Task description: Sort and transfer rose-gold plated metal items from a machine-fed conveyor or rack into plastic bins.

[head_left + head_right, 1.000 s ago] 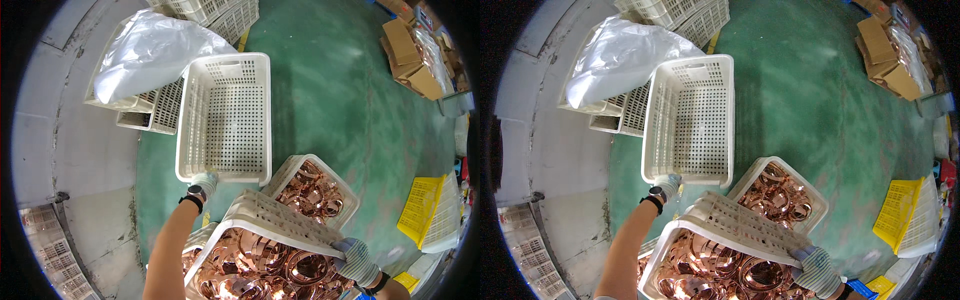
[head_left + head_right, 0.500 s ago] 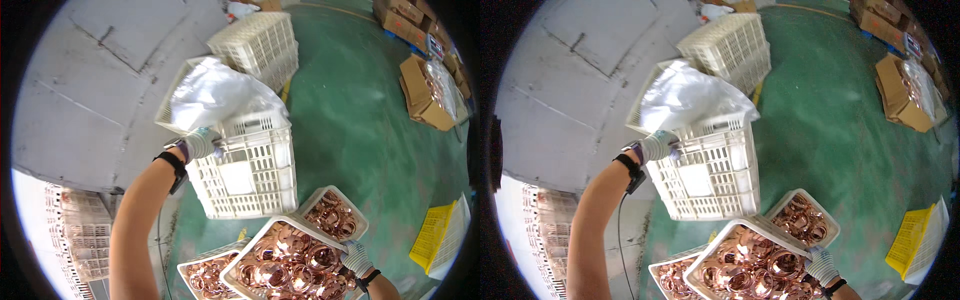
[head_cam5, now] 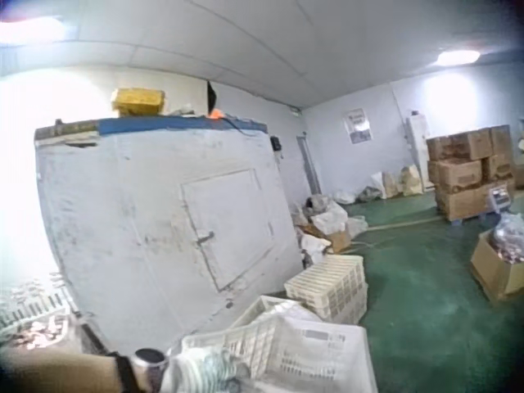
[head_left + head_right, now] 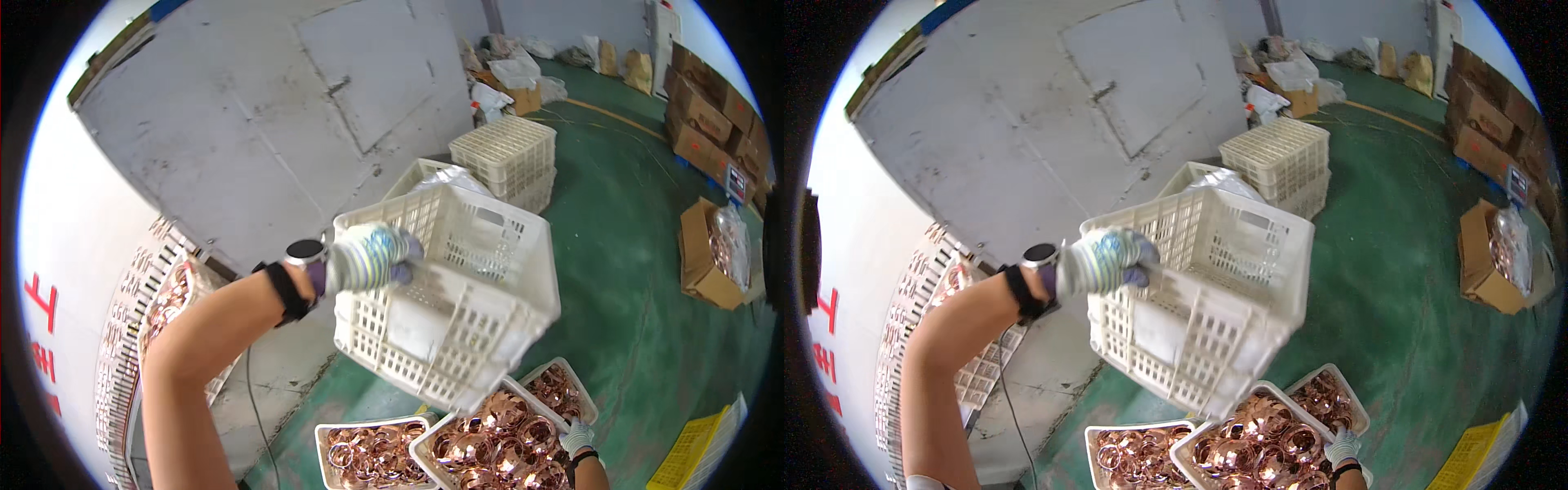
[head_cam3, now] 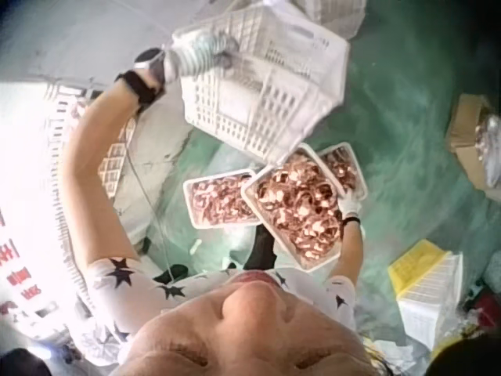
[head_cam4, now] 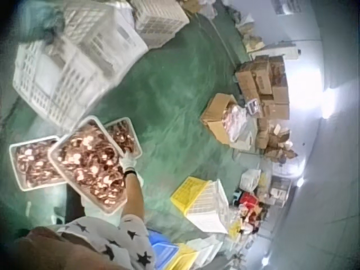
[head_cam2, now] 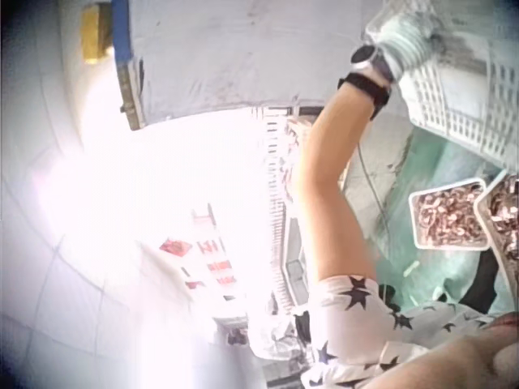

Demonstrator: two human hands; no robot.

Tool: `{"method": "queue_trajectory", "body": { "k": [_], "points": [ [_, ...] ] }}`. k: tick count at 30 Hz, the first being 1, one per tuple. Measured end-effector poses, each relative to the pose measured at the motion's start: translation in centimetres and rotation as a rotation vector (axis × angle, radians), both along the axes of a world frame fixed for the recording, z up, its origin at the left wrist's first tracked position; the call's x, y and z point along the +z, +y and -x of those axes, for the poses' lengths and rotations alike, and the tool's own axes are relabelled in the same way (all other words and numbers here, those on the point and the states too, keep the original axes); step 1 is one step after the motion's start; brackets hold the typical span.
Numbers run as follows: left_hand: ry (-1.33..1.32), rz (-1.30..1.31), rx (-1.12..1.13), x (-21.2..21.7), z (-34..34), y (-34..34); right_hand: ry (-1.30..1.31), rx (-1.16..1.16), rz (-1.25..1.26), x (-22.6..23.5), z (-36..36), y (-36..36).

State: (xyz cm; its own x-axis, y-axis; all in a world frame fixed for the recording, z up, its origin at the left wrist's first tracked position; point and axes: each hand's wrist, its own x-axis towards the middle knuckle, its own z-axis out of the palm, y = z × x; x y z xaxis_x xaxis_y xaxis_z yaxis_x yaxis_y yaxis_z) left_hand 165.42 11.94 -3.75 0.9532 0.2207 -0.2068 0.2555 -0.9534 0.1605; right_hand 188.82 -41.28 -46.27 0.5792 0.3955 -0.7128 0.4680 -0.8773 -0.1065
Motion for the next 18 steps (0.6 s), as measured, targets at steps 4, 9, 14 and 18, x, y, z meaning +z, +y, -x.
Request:
{"method": "queue_trajectory", "body": {
  "k": [4, 9, 14, 18],
  "points": [
    [-0.06, -0.298, -0.254, 9.4, 11.6, -8.6, -0.155, -0.239, -0.711, 0.1, 2.2, 1.9],
    [-0.097, -0.403, -0.387, 18.9, 27.8, -19.0, 0.066, -0.214, -0.768, 6.5, 14.7, 5.0],
    [-0.201, -0.428, -0.321, 14.9, 42.5, -27.2, 0.292, -0.147, -0.901, 10.6, 24.1, 15.0],
    [-0.039, -0.481, -0.196, 12.0, 54.1, -35.5, 0.455, -0.125, -0.925, 12.8, 34.9, 17.0]
  ]
}}
